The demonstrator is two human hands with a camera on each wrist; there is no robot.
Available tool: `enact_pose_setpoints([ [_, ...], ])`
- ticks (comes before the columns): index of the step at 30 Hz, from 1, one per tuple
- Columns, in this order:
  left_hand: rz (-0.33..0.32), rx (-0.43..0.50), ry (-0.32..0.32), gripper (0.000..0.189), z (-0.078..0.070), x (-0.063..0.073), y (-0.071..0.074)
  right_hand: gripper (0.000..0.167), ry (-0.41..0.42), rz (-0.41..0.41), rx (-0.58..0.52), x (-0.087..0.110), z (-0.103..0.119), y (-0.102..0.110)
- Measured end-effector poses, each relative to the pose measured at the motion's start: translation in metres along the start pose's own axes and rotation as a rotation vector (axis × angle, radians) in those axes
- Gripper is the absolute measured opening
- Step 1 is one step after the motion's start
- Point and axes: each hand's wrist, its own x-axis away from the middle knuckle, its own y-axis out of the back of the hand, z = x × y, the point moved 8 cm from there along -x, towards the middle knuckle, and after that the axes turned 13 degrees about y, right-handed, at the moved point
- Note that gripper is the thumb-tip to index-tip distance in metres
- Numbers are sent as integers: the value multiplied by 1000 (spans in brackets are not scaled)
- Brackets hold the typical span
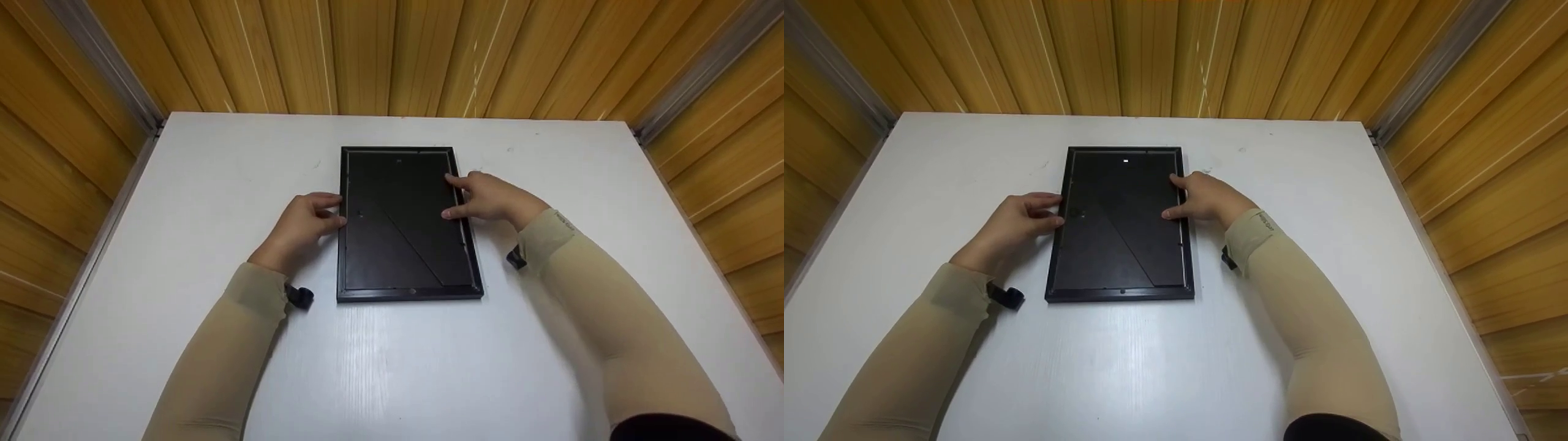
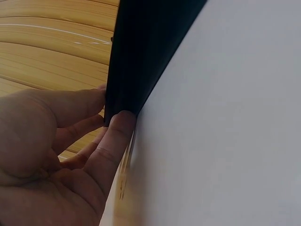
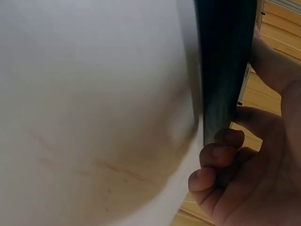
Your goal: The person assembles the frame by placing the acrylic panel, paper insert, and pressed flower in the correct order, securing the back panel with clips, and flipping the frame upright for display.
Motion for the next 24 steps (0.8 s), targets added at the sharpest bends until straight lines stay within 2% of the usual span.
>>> enact_pose_setpoints([
  [8,-5,5,5,55,1,0,-1,103,10,35,53,-4,8,6],
  [15,15,-2,14,62,4,7,-8,103,42,51,91,0,6,-3],
  [21,94,-5,47,78,2,17,-25,74,92,-56,63,-4,4,13],
  [24,118,1,53,78,0,21,-31,69,123,-99,10,-12,2,18],
])
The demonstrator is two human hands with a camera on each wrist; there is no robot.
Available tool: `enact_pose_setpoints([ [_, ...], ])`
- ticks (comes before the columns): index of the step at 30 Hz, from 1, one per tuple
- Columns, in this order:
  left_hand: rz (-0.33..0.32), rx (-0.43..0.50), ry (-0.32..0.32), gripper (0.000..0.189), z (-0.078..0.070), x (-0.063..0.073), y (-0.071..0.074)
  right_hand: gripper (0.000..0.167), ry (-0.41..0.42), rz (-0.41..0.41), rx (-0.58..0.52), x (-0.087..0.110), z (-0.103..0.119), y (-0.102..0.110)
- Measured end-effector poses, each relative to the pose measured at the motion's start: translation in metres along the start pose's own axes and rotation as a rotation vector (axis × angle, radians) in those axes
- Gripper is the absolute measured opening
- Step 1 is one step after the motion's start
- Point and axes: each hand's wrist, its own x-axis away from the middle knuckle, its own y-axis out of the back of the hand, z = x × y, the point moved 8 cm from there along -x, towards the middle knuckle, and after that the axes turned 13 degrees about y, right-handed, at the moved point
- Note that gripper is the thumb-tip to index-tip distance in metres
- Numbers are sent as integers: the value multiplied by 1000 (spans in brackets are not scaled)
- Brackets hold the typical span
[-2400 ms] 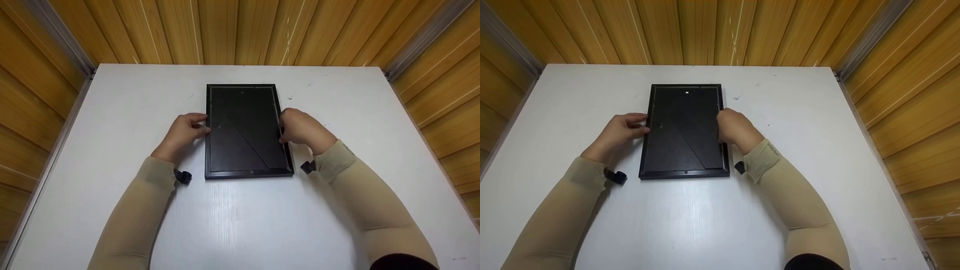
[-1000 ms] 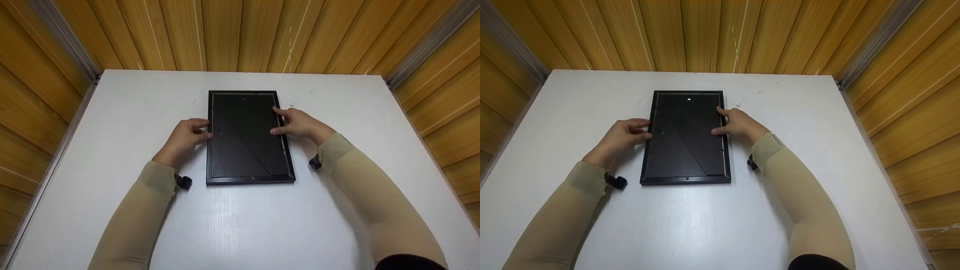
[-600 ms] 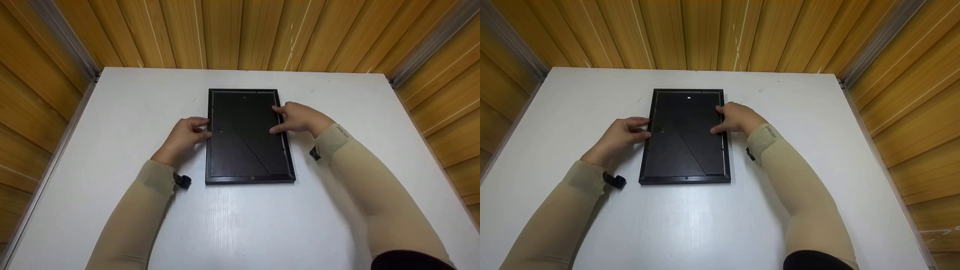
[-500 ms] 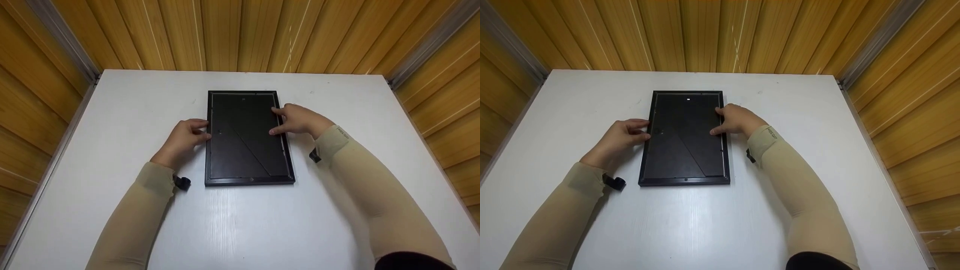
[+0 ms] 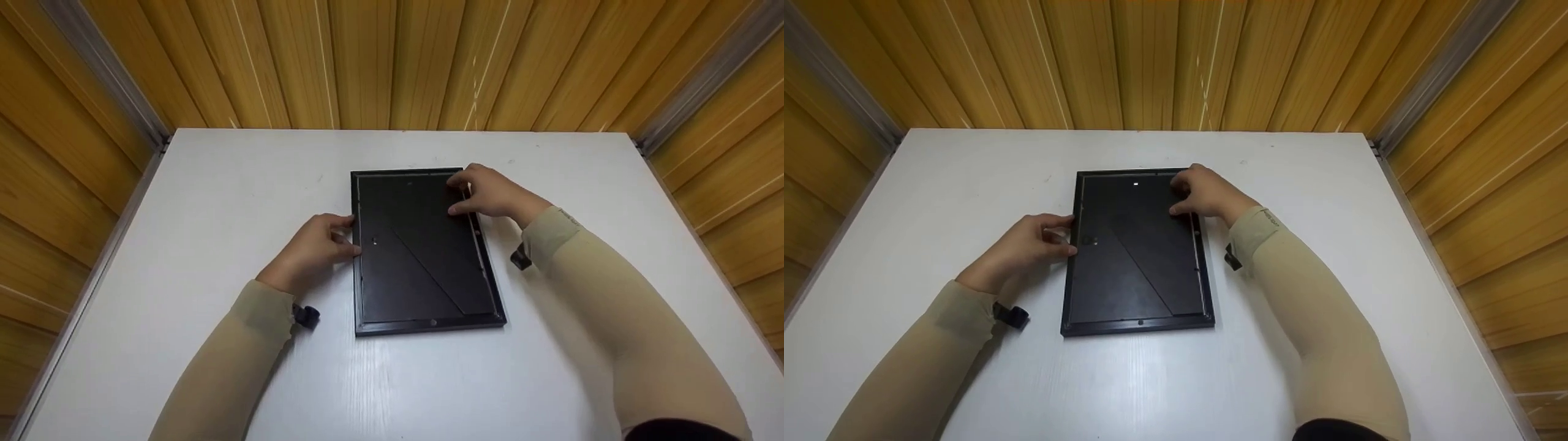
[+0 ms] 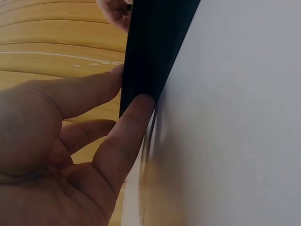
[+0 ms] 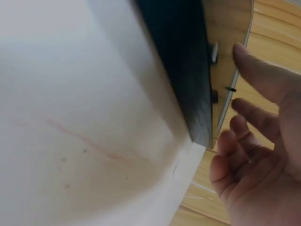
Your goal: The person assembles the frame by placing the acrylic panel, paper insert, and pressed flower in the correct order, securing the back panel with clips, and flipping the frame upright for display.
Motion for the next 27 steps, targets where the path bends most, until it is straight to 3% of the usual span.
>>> enact_pose_setpoints([
  [5,21,7,-2,78,-5,2,-4,70,8,-36,-68,-15,-6,1],
  [11,13,-12,-13,77,-8,0,-4,73,3,-24,-140,-25,-12,-1],
  [18,34,30,-6,78,-11,-2,-9,68,7,-28,-192,-22,-19,-1],
  [27,55,48,-26,79,-14,0,-10,64,16,8,-170,-18,-17,-2],
])
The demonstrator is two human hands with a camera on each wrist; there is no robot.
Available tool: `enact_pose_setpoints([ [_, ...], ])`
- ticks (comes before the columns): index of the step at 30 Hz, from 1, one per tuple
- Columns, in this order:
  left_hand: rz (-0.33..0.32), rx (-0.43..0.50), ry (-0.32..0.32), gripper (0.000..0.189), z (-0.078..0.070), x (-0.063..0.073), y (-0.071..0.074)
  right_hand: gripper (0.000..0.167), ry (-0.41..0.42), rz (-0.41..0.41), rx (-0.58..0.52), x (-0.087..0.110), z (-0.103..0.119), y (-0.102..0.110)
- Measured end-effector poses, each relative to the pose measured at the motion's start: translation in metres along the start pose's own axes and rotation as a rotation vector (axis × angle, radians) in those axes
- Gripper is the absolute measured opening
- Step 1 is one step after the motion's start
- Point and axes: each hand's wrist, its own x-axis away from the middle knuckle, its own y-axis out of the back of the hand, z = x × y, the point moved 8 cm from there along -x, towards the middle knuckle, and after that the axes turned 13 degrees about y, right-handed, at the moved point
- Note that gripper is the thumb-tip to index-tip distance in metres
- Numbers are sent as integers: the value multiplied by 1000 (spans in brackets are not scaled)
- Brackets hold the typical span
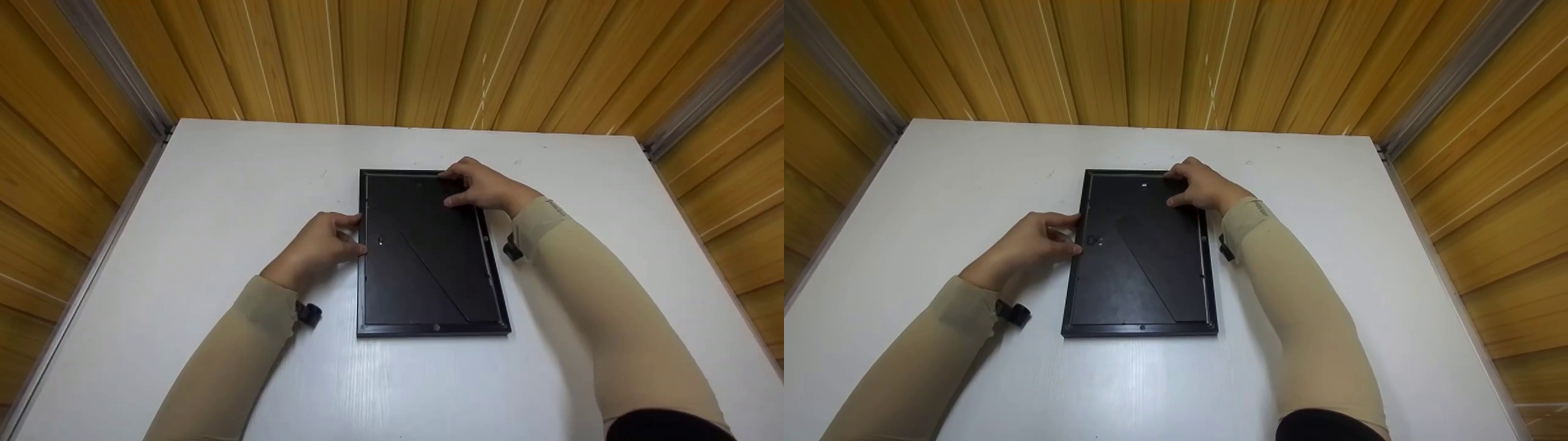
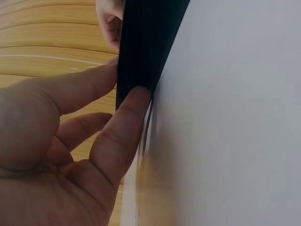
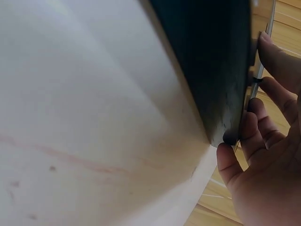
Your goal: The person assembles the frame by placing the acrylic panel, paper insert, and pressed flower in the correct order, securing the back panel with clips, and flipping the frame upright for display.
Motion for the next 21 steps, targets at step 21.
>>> enact_pose_setpoints([
  [21,-17,-4,16,77,11,-7,1,64,11,93,369,11,14,-16],
])
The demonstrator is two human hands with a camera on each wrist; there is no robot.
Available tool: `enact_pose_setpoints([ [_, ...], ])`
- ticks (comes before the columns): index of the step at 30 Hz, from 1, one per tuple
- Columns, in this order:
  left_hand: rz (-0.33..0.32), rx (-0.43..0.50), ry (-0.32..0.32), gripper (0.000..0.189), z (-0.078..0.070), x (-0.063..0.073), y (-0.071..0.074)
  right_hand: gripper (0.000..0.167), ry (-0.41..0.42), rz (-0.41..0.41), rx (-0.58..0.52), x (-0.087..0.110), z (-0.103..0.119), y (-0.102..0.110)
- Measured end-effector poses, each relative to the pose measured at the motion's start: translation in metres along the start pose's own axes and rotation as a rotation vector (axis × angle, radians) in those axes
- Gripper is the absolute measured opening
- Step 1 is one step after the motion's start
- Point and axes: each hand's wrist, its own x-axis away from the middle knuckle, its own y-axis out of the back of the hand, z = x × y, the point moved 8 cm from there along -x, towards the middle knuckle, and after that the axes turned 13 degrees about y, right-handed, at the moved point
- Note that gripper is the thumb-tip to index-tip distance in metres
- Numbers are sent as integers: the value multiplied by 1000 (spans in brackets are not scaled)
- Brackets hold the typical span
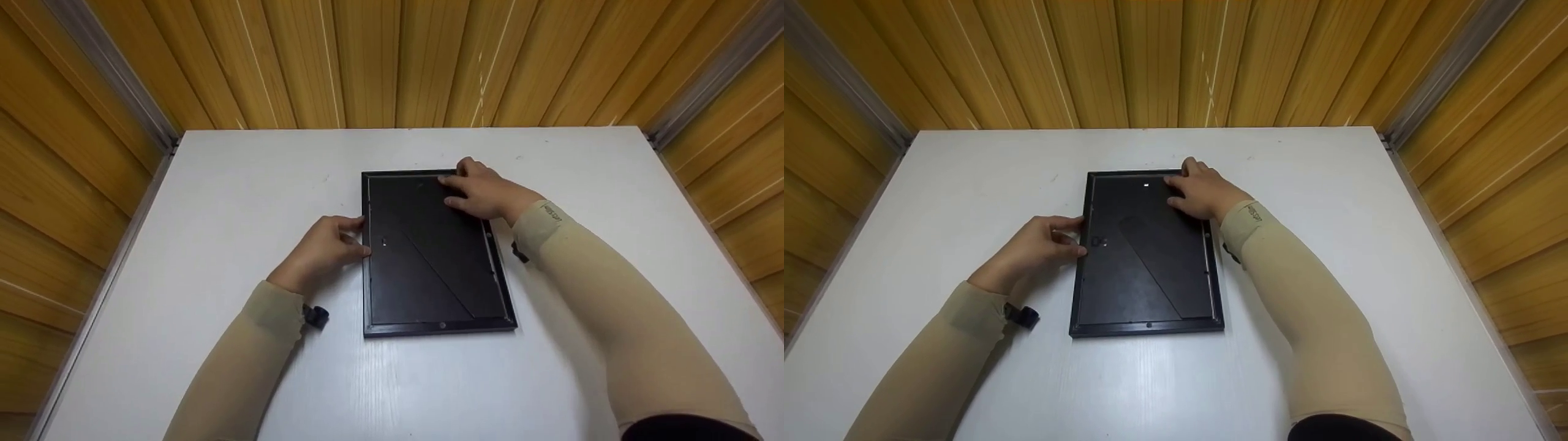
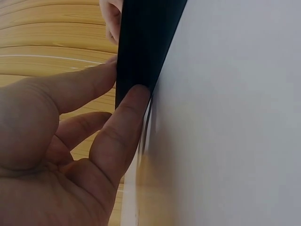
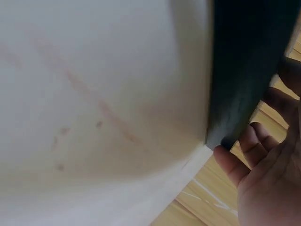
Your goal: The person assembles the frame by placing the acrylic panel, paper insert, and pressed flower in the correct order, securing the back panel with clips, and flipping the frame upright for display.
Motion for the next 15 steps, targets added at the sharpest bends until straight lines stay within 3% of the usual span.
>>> enact_pose_setpoints([
  [7,-16,-22,-12,76,2,0,1,68,-3,40,10,10,9,-4],
  [10,-1,-29,-16,75,2,0,0,78,-48,-8,-108,26,6,-8],
  [15,6,-43,-14,76,-3,4,1,87,-164,-164,-347,65,0,-10],
])
